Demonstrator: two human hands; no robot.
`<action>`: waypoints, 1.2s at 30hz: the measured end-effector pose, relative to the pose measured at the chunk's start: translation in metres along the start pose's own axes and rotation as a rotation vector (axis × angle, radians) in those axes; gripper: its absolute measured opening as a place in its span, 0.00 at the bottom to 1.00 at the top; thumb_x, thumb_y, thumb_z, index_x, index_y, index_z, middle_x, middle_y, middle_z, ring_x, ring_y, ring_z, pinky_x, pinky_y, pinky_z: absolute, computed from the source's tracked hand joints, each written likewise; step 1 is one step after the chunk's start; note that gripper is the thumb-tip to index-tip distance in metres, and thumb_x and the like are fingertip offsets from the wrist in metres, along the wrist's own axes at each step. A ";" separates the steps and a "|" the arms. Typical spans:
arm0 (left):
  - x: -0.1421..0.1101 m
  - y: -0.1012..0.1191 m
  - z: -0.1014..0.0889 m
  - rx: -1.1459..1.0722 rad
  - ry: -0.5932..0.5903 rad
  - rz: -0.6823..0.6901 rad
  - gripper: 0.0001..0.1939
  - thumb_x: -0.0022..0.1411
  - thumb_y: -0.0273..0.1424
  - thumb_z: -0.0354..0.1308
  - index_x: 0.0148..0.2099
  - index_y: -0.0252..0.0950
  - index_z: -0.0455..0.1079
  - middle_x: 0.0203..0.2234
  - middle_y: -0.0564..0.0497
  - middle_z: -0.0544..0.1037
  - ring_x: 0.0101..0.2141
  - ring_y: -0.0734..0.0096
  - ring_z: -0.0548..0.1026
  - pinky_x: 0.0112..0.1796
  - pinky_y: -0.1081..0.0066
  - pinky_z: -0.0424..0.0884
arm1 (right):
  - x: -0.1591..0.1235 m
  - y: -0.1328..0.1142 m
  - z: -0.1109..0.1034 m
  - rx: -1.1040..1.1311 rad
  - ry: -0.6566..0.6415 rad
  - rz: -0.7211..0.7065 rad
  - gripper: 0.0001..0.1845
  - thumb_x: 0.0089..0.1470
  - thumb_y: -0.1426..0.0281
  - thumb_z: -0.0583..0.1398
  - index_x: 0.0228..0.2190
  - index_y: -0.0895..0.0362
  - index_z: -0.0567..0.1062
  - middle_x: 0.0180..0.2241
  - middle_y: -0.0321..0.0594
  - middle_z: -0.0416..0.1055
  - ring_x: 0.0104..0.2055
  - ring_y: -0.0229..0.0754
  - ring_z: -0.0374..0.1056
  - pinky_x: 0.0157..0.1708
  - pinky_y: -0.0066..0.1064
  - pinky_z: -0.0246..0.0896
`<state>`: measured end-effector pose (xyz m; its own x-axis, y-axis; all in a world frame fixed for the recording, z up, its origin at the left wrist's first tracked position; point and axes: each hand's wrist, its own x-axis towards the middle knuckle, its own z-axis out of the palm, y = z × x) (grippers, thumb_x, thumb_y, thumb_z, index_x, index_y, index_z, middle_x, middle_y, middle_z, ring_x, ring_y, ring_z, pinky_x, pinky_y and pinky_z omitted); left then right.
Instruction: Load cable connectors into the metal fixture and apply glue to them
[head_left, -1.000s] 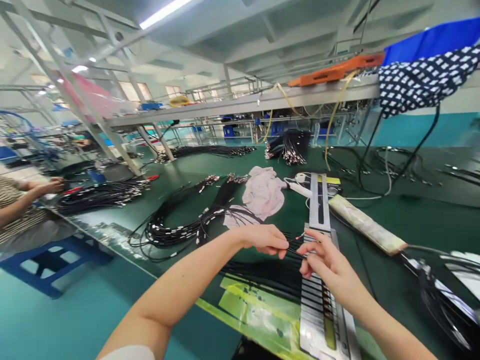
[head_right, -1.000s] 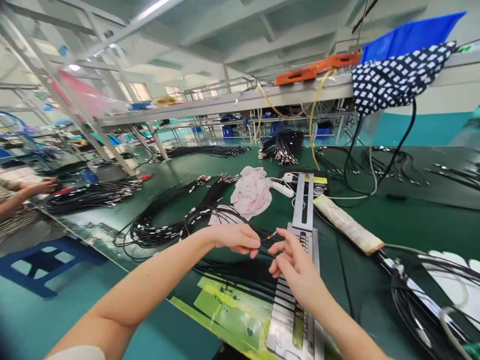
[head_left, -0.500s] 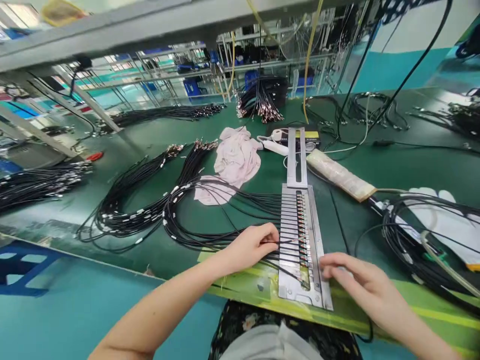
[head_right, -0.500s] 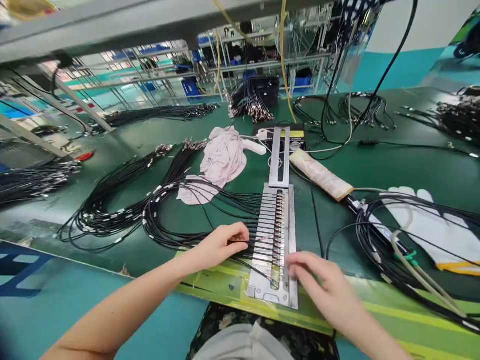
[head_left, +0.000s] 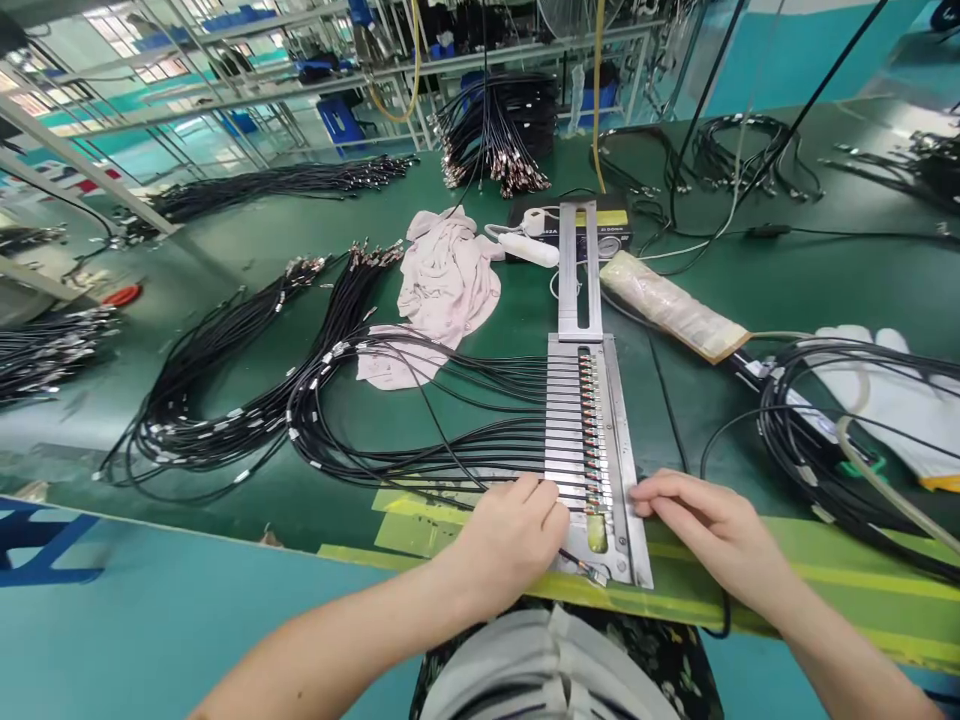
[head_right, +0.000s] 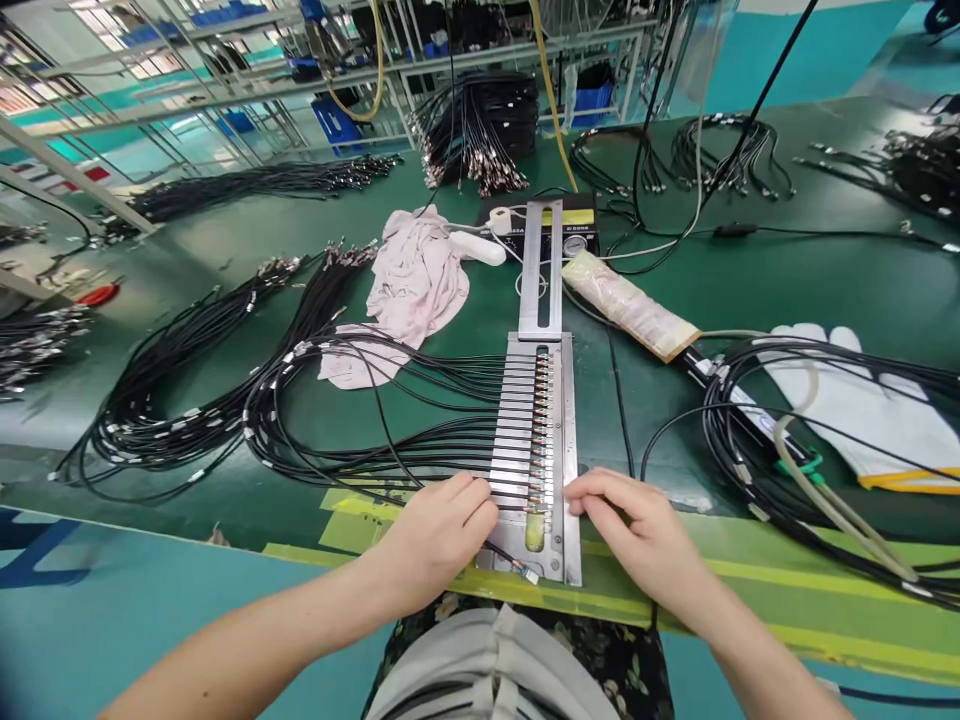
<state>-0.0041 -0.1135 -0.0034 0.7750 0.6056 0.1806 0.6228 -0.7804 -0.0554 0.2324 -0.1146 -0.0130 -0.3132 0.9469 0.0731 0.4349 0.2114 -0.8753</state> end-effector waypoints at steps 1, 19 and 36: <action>0.001 0.001 -0.001 0.009 -0.003 0.005 0.08 0.58 0.19 0.45 0.29 0.36 0.57 0.24 0.51 0.63 0.26 0.67 0.62 0.22 0.69 0.59 | 0.000 0.001 0.000 0.005 -0.001 -0.012 0.11 0.58 0.68 0.52 0.32 0.54 0.74 0.27 0.36 0.72 0.30 0.37 0.69 0.30 0.27 0.65; 0.006 -0.005 -0.003 -0.018 0.179 0.063 0.13 0.63 0.21 0.44 0.26 0.35 0.58 0.22 0.51 0.63 0.24 0.70 0.58 0.25 0.69 0.54 | -0.002 -0.001 -0.002 -0.001 -0.025 -0.105 0.11 0.59 0.71 0.51 0.34 0.53 0.73 0.29 0.37 0.71 0.31 0.37 0.69 0.29 0.27 0.64; 0.035 -0.071 0.005 -0.071 -0.069 -0.258 0.10 0.67 0.30 0.45 0.39 0.35 0.67 0.31 0.51 0.71 0.32 0.71 0.69 0.30 0.74 0.64 | 0.048 -0.009 -0.004 -0.263 -0.036 -0.033 0.15 0.59 0.64 0.51 0.42 0.54 0.72 0.41 0.42 0.75 0.41 0.44 0.71 0.41 0.36 0.66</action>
<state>-0.0207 -0.0358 0.0023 0.5990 0.7928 0.1126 0.7931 -0.6068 0.0531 0.2171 -0.0704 0.0003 -0.3589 0.9301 0.0784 0.6269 0.3024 -0.7180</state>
